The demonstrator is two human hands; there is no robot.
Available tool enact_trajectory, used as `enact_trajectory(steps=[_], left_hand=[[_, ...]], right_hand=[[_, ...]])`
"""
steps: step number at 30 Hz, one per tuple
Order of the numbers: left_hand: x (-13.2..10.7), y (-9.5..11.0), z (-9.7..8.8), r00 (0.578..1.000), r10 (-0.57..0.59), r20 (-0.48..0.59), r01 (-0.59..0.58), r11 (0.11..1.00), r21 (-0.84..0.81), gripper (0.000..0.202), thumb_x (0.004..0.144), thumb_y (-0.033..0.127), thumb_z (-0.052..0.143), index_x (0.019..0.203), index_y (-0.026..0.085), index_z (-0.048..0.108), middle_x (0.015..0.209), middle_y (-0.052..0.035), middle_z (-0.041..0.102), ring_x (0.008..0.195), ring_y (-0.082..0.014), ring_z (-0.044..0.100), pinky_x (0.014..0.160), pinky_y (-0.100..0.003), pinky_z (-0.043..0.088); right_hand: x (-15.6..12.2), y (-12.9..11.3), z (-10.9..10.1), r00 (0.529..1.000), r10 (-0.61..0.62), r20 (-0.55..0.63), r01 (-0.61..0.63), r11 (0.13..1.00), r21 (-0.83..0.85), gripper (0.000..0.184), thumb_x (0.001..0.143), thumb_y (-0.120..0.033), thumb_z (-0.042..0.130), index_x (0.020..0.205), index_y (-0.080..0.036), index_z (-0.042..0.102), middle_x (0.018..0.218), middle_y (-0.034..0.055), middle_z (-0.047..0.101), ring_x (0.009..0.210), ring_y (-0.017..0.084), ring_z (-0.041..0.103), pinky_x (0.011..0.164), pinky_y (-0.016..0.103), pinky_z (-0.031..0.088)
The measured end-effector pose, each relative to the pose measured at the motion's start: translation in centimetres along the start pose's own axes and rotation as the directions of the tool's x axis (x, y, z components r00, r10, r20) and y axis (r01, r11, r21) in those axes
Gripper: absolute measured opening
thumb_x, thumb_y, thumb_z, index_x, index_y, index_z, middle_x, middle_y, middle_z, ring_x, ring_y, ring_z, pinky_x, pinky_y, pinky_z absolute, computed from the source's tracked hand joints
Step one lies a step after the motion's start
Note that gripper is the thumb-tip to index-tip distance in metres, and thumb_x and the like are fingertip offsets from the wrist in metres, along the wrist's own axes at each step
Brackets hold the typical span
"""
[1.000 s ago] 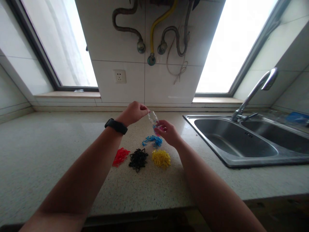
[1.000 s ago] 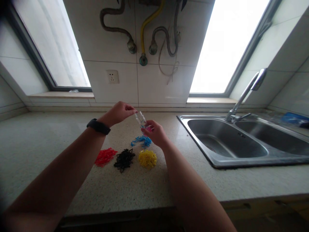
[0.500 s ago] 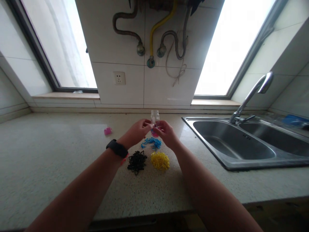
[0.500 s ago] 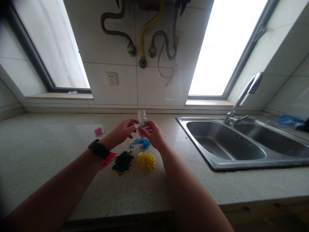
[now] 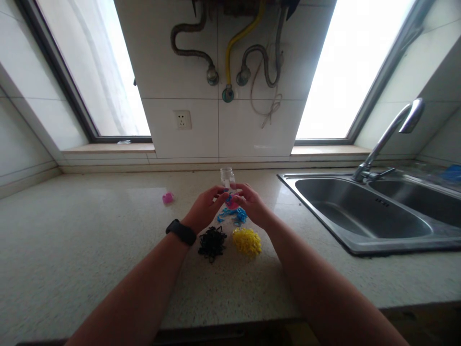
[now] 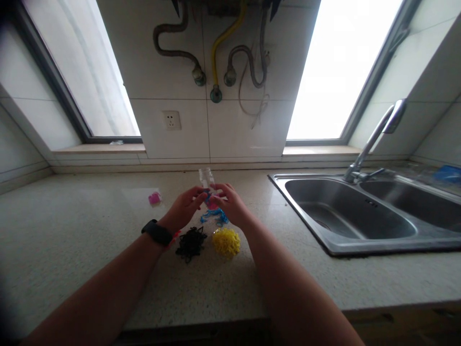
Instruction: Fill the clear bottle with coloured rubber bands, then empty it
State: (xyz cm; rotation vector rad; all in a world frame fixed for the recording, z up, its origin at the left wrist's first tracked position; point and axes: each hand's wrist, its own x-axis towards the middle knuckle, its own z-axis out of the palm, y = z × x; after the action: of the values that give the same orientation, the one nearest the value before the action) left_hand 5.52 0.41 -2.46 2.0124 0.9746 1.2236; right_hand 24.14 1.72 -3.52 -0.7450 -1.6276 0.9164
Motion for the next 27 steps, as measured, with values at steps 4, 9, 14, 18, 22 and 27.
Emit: enact_trajectory(steps=[4,9,14,18,22,27], left_hand=[[-0.19,-0.17,-0.33,0.999,0.035,-0.027,-0.033,0.997,0.068,0.04,0.096,0.048,0.046,0.115,0.018,0.063,0.105,-0.0095,0.068,0.081,-0.0165,0.063,0.067,-0.028,0.05],[-0.24,-0.53,-0.15,0.999,0.028,-0.043,-0.026,0.999,0.046,0.045,0.097,0.049,0.041,0.122,0.017,0.061,0.094,-0.0074,0.068,0.072,-0.0152,0.059,0.06,-0.026,0.049],[-0.19,-0.76,-0.15,0.997,0.058,-0.04,-0.056,0.996,0.067,0.043,0.099,0.041,0.04,0.131,0.018,0.057,0.111,-0.0105,0.066,0.08,-0.0164,0.06,0.065,-0.027,0.05],[-0.14,-0.72,-0.38,0.992,0.123,-0.01,-0.119,0.973,0.199,0.04,0.098,0.034,0.042,0.132,0.02,0.058,0.114,-0.0112,0.063,0.09,-0.0185,0.06,0.075,-0.031,0.051],[-0.14,-0.46,-0.54,0.988,0.156,-0.007,-0.149,0.956,0.252,0.039,0.099,0.031,0.04,0.131,0.019,0.058,0.108,-0.0107,0.063,0.097,-0.0201,0.059,0.082,-0.033,0.05],[-0.09,-0.25,-0.71,0.984,0.173,-0.05,-0.151,0.944,0.293,0.037,0.1,0.028,0.036,0.126,0.018,0.06,0.104,-0.0096,0.063,0.1,-0.0198,0.058,0.089,-0.034,0.047]], right_hand=[[-0.25,0.05,0.05,0.999,0.02,0.041,-0.022,0.999,0.043,0.04,0.087,-0.046,0.062,0.121,-0.025,0.064,0.112,0.0071,0.059,0.094,0.017,0.063,0.081,0.031,0.055],[-0.5,-0.18,0.24,0.99,0.099,0.096,-0.112,0.984,0.136,0.047,0.083,-0.04,0.068,0.126,-0.025,0.06,0.103,0.0056,0.065,0.088,0.017,0.065,0.079,0.033,0.056],[-0.52,-0.42,0.42,0.979,0.192,0.07,-0.204,0.91,0.362,0.043,0.08,-0.034,0.067,0.122,-0.024,0.06,0.112,0.0055,0.064,0.091,0.017,0.066,0.083,0.035,0.057],[-0.72,-0.81,0.65,0.969,0.209,0.131,-0.245,0.88,0.407,0.038,0.083,-0.037,0.066,0.118,-0.025,0.058,0.113,0.0053,0.065,0.094,0.018,0.065,0.084,0.036,0.058],[-0.61,-0.82,0.7,0.971,0.221,0.089,-0.238,0.902,0.36,0.038,0.079,-0.041,0.071,0.111,-0.024,0.059,0.11,0.0056,0.066,0.092,0.018,0.065,0.079,0.034,0.058],[-0.2,-0.52,0.04,0.977,0.214,-0.002,-0.2,0.916,0.347,0.038,0.078,-0.039,0.072,0.111,-0.025,0.058,0.112,0.0051,0.066,0.091,0.018,0.066,0.078,0.035,0.058]])
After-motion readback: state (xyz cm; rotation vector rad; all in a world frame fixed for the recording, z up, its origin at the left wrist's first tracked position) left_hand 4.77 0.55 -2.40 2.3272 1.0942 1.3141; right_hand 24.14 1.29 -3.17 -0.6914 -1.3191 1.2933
